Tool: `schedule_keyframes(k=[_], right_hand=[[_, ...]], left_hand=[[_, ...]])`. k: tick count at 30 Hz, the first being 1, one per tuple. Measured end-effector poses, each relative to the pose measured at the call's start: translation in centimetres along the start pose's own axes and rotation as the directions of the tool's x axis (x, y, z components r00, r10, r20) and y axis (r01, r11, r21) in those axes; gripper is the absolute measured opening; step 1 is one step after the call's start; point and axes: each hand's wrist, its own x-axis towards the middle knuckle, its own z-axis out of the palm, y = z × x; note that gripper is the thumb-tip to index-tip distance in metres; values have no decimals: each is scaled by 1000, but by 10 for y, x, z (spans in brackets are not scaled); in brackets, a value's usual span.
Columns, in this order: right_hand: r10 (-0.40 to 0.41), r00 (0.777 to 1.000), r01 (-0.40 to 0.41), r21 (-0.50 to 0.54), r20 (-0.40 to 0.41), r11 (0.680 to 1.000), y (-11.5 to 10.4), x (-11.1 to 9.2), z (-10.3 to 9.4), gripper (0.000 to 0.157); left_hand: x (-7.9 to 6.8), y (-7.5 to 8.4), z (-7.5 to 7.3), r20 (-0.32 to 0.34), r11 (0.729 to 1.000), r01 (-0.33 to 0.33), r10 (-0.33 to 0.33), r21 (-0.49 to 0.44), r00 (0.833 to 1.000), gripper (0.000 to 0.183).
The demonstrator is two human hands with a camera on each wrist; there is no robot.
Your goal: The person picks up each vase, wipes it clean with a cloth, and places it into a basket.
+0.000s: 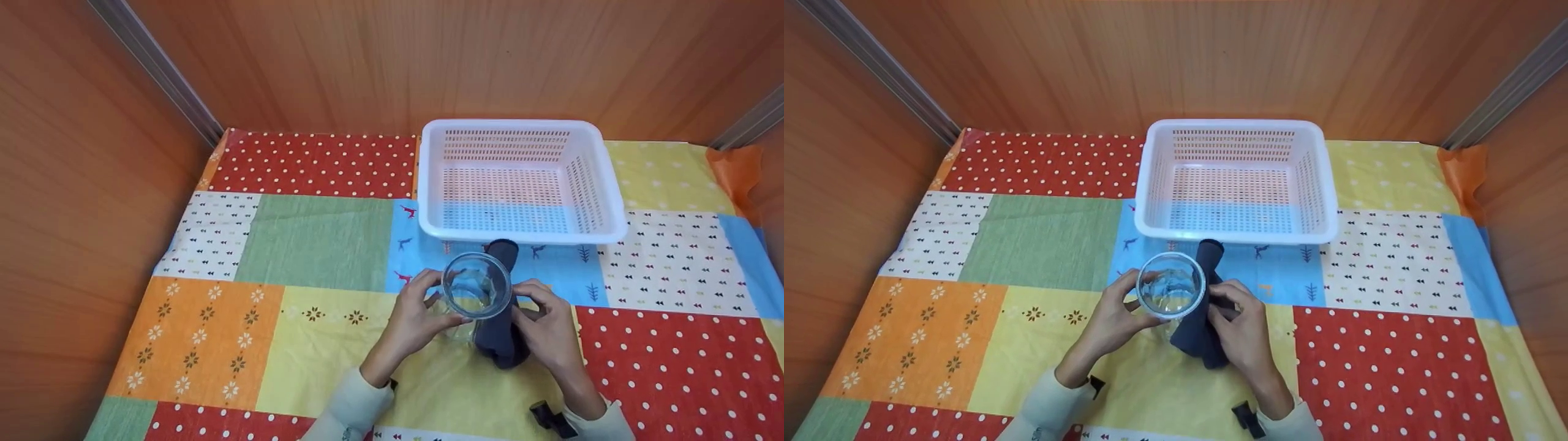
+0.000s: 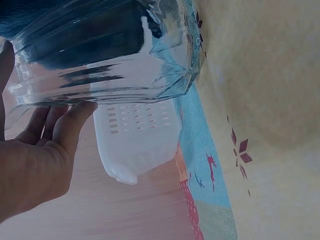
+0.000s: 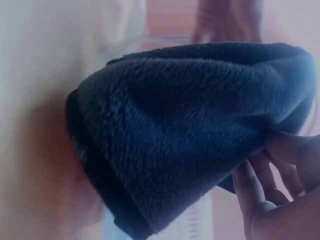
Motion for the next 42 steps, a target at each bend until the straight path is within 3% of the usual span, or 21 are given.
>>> schedule_keyframes(k=[7, 17, 23, 28, 36, 42], right_hand=[[33, 999, -32, -23, 22, 999, 0, 1, -2, 24], [72, 997, -70, -79, 30, 994, 23, -2, -3, 24], [13, 1000, -11, -82, 23, 997, 29, -3, -4, 21], [8, 1000, -7, -65, 22, 998, 24, -4, -1, 21], [47, 999, -47, -44, 0, 998, -4, 1, 0, 24], [73, 997, -72, -40, 13, 997, -8, 3, -2, 24]], left_hand=[[1, 0, 0, 7, 1000, 5, -5, 2, 1000, 54], [2, 0, 0, 12, 1000, 2, -2, -3, 1000, 55], [2, 2, 1, 6, 1000, 1, -1, -8, 1000, 54], [1, 1, 1, -1, 1000, 5, -5, -9, 1000, 55], [0, 0, 0, -6, 1000, 7, -7, 3, 1000, 53], [0, 0, 0, 1, 1000, 15, -15, 18, 1000, 53]])
